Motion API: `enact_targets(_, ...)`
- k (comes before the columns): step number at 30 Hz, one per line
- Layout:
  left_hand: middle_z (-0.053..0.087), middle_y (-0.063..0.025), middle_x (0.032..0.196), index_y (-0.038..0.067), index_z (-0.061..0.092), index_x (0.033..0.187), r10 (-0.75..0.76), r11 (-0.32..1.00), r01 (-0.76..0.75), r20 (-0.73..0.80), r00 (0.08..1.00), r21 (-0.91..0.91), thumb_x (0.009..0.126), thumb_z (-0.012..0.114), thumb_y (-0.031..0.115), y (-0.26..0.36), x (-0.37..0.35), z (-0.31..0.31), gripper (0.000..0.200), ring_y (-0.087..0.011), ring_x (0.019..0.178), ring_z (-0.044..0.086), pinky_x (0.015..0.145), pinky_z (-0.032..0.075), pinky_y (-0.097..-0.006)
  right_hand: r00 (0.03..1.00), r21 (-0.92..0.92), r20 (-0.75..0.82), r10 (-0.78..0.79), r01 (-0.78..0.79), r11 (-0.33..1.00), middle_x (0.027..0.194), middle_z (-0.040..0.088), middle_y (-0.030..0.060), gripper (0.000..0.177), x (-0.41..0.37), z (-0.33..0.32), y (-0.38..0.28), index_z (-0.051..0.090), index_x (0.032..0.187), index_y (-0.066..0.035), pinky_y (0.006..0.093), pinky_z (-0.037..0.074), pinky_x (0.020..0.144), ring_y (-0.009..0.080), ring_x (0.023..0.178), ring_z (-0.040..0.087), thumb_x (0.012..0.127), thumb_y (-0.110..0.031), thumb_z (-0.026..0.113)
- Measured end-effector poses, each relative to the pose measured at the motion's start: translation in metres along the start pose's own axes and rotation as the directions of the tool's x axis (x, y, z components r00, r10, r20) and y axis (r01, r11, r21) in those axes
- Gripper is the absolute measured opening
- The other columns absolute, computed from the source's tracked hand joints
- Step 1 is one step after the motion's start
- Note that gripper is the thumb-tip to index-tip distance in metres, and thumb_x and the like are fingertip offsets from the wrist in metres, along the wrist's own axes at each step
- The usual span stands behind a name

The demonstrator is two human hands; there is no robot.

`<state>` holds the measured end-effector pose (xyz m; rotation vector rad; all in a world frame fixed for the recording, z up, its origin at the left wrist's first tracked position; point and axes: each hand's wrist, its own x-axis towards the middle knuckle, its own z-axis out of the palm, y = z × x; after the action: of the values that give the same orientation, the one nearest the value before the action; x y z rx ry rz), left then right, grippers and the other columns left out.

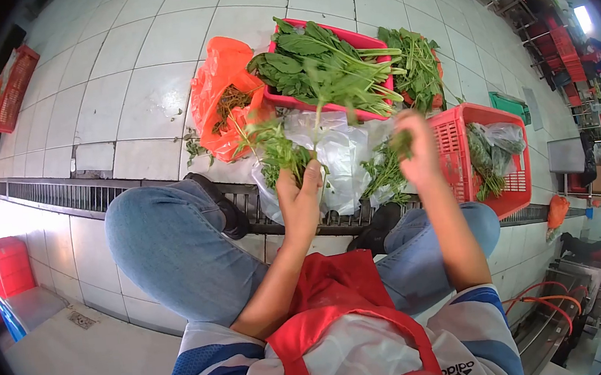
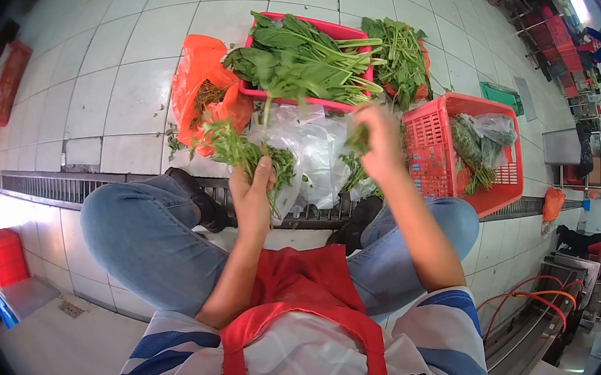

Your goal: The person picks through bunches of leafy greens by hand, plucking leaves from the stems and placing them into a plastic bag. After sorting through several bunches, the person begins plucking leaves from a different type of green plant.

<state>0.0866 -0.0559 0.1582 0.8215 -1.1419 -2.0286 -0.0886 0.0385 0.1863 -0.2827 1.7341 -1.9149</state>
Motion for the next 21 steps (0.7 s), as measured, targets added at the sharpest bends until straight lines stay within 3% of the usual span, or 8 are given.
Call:
enact_targets(2, 0.044, 0.0011, 0.063, 0.000, 0.050, 0.079, 0.005, 0.999, -0.005, 0.001, 1.000, -0.033, 0.085, 0.051, 0.013, 0.004, 0.002, 0.002, 0.014, -0.0061, 0.056, 0.039, 0.050, 0.031, -0.0206, 0.966, -0.492, 0.139, 0.217, -0.123, 0.862, 0.064, 0.052, 0.0028, 0.017, -0.006, 0.017, 0.053, 0.059, 0.073, -0.003, 0.0238, 0.036, 0.044, 0.0110, 0.051, 0.046, 0.075, -0.018, 0.050)
enact_targets(4, 0.043, 0.0007, 0.061, 0.001, 0.049, 0.084, 0.011, 0.994, 0.000, 0.101, 0.995, -0.111, 0.086, 0.048, 0.012, 0.006, 0.001, 0.002, 0.011, -0.0065, 0.054, 0.038, 0.051, 0.030, -0.0207, 0.788, -0.500, 0.330, 0.519, -0.321, 0.804, 0.056, 0.049, 0.0012, 0.020, -0.007, 0.023, 0.134, 0.060, 0.071, -0.003, 0.0268, 0.038, 0.047, 0.0111, 0.054, 0.048, 0.075, -0.021, 0.053)
enact_targets(6, 0.043, 0.0006, 0.060, 0.001, 0.048, 0.081, -0.005, 0.989, 0.019, 0.096, 0.995, -0.149, 0.085, 0.048, 0.012, 0.006, -0.002, 0.000, 0.011, -0.0062, 0.051, 0.036, 0.048, 0.029, -0.0206, 0.860, -0.645, 0.509, -0.043, 0.413, 0.643, 0.063, 0.054, 0.0017, 0.022, -0.012, 0.031, 0.188, 0.061, 0.082, -0.003, 0.0268, 0.041, 0.053, 0.0115, 0.059, 0.051, 0.076, -0.023, 0.054)
enact_targets(7, 0.043, 0.0002, 0.061, 0.001, 0.047, 0.081, -0.017, 0.975, 0.048, 0.140, 0.990, -0.215, 0.085, 0.048, 0.011, 0.006, -0.004, -0.003, 0.011, -0.0057, 0.050, 0.036, 0.046, 0.029, -0.0202, 0.854, -0.636, 0.518, -0.051, 0.425, 0.644, 0.063, 0.054, 0.0017, 0.022, -0.007, 0.036, 0.186, 0.061, 0.082, -0.003, 0.0268, 0.041, 0.053, 0.0115, 0.059, 0.051, 0.076, -0.023, 0.054)
enact_targets(12, 0.047, -0.0022, 0.070, 0.005, 0.044, 0.088, -0.038, 0.958, 0.065, 0.103, 0.994, -0.278, 0.086, 0.045, 0.009, 0.026, -0.008, 0.002, 0.004, -0.0035, 0.048, 0.035, 0.041, 0.026, -0.0167, 0.860, -0.525, 0.439, 0.261, 0.010, 0.851, 0.100, 0.057, 0.0132, 0.045, 0.029, 0.047, 0.145, 0.043, 0.118, -0.005, 0.0379, 0.043, 0.079, 0.0217, 0.086, 0.054, 0.083, -0.034, 0.048)
enact_targets(13, 0.048, -0.0029, 0.070, 0.006, 0.045, 0.090, -0.030, 0.956, 0.063, 0.118, 0.993, -0.287, 0.085, 0.046, 0.010, 0.025, -0.008, 0.002, 0.006, -0.0037, 0.049, 0.035, 0.041, 0.027, -0.0161, 0.769, -0.086, 0.552, 0.321, -0.330, 0.940, 0.101, 0.057, 0.0132, 0.043, 0.037, 0.044, 0.112, 0.043, 0.117, -0.005, 0.0379, 0.044, 0.078, 0.0220, 0.087, 0.054, 0.084, -0.033, 0.047)
enact_targets(14, 0.048, -0.0029, 0.070, 0.006, 0.045, 0.090, -0.032, 0.953, 0.069, 0.128, 0.991, -0.294, 0.085, 0.046, 0.010, 0.024, -0.008, 0.003, 0.006, -0.0037, 0.049, 0.035, 0.041, 0.027, -0.0161, 0.681, 0.329, 0.674, 0.286, -0.624, 0.709, 0.102, 0.056, 0.0132, 0.041, 0.038, 0.043, 0.065, 0.043, 0.116, -0.005, 0.0380, 0.045, 0.077, 0.0223, 0.088, 0.054, 0.086, -0.032, 0.047)
enact_targets(21, 0.050, -0.0016, 0.067, 0.002, 0.050, 0.084, -0.156, 0.947, 0.190, 0.146, 0.977, -0.258, 0.085, 0.050, 0.018, 0.016, -0.009, 0.009, 0.015, -0.0042, 0.047, 0.039, 0.040, 0.026, -0.0179, 0.844, -0.119, 0.515, 0.152, -0.105, 0.987, 0.094, 0.058, 0.0101, 0.036, -0.005, 0.043, -0.054, 0.042, 0.113, -0.003, 0.0274, 0.047, 0.068, 0.0154, 0.080, 0.056, 0.081, -0.014, 0.056)
